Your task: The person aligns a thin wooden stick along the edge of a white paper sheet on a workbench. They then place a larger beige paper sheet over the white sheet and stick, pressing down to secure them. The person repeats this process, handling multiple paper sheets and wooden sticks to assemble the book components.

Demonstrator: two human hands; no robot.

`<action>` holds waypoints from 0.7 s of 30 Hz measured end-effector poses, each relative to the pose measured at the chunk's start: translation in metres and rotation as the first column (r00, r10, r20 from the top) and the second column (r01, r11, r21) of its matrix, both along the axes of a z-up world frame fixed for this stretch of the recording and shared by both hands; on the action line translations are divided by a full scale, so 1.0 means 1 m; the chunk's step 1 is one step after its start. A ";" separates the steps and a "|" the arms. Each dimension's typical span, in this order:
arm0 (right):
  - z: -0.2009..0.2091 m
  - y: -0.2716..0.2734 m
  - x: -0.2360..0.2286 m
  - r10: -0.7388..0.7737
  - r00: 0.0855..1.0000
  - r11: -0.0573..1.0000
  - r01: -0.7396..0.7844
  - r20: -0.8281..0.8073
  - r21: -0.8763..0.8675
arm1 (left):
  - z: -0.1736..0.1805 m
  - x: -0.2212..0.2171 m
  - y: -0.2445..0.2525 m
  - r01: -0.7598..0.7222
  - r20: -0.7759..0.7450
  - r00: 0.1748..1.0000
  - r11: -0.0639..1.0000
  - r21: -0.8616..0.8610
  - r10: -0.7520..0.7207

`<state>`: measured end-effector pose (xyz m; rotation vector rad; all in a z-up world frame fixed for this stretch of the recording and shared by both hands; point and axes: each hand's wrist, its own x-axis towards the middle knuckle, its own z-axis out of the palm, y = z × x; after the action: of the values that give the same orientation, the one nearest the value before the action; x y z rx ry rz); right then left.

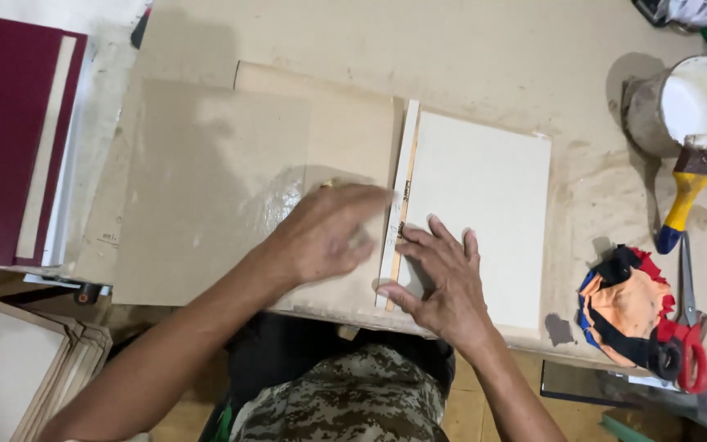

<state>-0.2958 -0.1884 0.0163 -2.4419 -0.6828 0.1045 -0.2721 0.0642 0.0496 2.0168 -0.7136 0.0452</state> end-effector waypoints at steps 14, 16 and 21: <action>-0.010 -0.004 -0.001 0.034 0.993 0.999 -0.036 0.117 0.010 | -0.016 0.004 -0.011 0.067 -0.095 0.995 0.852 0.519 -0.020; -0.010 -0.006 -0.001 0.032 0.989 0.999 -0.037 0.145 0.034 | -0.028 0.005 -0.011 0.060 -0.063 0.998 0.841 0.538 -0.031; -0.015 -0.010 0.001 0.144 0.953 0.990 -0.141 0.267 -0.028 | -0.010 0.023 -0.013 0.109 -0.065 0.994 0.841 0.530 -0.088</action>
<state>-0.2943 -0.1981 0.0018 -2.4361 -0.9798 -0.1720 -0.2487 0.0509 0.0400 2.4972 -0.8744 -0.2843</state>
